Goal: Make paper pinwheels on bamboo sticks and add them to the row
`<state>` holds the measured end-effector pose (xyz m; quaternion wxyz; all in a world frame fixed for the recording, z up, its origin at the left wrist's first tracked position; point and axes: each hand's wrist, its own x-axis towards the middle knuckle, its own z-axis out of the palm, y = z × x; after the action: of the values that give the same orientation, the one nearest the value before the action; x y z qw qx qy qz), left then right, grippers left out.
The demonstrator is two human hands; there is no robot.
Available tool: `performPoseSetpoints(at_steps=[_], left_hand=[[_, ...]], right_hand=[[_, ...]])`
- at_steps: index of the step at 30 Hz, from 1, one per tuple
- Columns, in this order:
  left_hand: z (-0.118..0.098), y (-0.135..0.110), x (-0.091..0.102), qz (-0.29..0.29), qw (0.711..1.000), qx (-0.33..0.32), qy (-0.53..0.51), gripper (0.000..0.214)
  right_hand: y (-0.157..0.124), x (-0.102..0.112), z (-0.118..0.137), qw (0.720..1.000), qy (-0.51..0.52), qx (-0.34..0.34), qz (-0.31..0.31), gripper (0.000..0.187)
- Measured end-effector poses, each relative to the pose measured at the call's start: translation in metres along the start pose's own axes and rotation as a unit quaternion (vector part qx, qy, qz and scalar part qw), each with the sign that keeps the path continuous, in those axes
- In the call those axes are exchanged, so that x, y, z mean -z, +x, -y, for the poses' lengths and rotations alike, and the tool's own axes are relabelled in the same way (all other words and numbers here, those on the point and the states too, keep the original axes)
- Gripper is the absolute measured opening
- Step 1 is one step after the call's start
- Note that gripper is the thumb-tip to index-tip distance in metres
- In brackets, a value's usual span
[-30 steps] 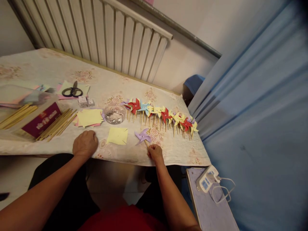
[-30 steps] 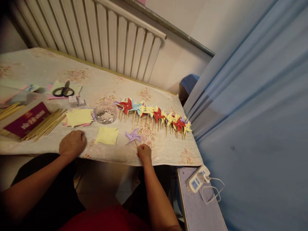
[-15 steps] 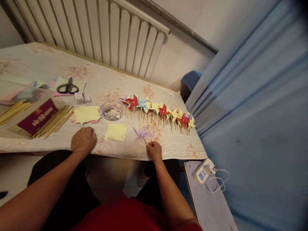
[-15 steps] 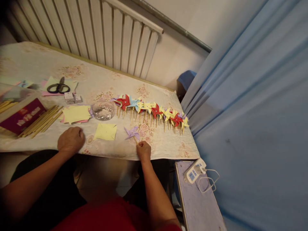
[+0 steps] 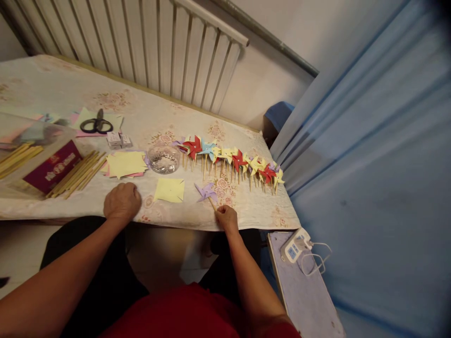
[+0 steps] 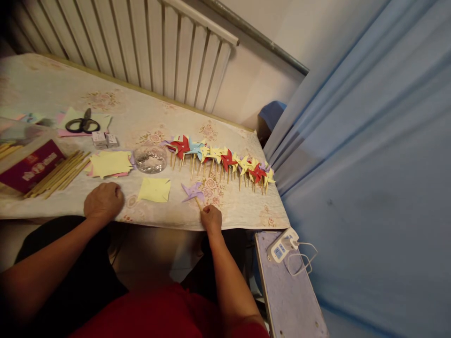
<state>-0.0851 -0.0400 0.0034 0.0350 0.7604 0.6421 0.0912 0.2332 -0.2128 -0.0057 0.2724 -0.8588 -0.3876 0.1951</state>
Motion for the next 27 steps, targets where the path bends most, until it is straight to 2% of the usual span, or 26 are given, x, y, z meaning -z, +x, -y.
performPoseSetpoints(at_steps=[7,17,27], left_hand=[[0.0,-0.003,0.006,0.007,1.0,-0.021,0.003,0.05],[0.002,0.006,0.0,0.029,1.0,0.006,0.004,0.048],[0.006,0.011,-0.002,0.045,0.999,0.003,0.013,0.047]], right_hand=[[-0.008,0.001,0.014,0.998,-0.066,0.017,-0.008,0.004],[-0.008,-0.007,0.019,0.99,-0.131,0.019,-0.042,0.011],[-0.01,-0.012,0.011,0.994,-0.082,0.03,-0.071,0.01]])
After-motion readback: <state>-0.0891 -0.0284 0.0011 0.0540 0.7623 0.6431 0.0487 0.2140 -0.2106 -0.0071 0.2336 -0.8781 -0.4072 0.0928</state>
